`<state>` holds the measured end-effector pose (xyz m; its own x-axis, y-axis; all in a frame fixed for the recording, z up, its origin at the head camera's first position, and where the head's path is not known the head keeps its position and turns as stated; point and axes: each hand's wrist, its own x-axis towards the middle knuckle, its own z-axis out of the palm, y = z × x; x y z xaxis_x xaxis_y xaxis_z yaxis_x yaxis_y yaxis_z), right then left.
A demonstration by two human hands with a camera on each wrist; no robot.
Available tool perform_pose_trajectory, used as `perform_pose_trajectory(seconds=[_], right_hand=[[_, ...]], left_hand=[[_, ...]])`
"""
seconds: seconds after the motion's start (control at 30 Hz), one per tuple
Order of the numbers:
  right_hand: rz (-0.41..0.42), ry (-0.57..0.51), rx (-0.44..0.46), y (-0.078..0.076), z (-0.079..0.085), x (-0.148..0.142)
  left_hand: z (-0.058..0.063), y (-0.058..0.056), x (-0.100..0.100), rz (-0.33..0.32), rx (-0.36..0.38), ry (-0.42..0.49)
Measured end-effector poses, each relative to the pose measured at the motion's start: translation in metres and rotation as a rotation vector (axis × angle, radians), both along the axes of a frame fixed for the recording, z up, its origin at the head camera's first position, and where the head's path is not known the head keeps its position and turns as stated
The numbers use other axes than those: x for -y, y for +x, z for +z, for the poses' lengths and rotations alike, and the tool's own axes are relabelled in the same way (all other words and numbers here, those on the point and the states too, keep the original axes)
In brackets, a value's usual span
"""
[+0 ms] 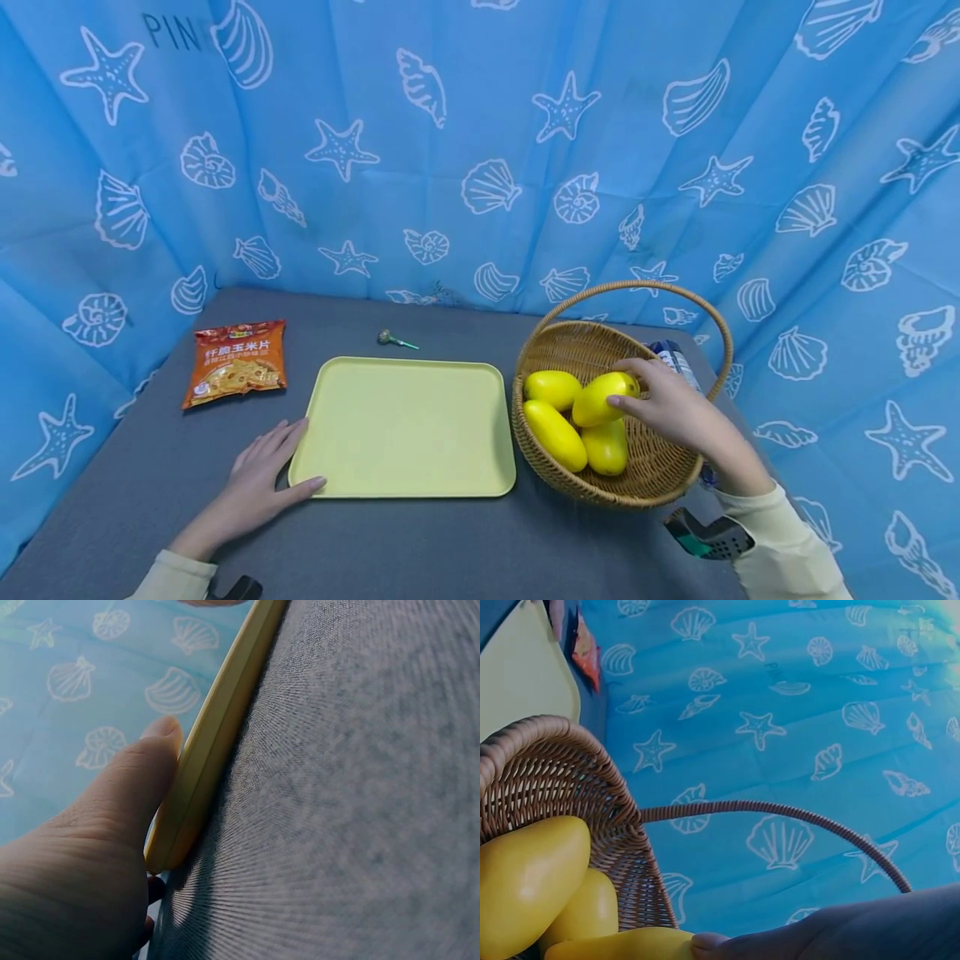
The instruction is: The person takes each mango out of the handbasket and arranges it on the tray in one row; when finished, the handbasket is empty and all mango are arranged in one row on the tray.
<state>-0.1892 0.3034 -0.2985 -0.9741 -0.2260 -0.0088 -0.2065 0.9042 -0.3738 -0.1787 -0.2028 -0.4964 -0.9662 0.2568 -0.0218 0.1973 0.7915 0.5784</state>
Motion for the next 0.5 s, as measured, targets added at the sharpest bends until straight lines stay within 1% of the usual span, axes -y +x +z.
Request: perform_pose_trajectory(seconds=[0.23,0.37,0.5], right_hand=[[0.012,-0.002,-0.026,0.007,0.009,0.003],[0.008,0.007,-0.056,0.013,0.016,0.006],[0.002,-0.001,-0.066,0.021,0.024,0.011]], left_hand=[[-0.002,-0.001,0.000,0.001,0.004,-0.009],[-0.002,-0.001,0.000,0.001,0.003,-0.009],[-0.002,-0.002,0.000,0.004,0.005,-0.015]])
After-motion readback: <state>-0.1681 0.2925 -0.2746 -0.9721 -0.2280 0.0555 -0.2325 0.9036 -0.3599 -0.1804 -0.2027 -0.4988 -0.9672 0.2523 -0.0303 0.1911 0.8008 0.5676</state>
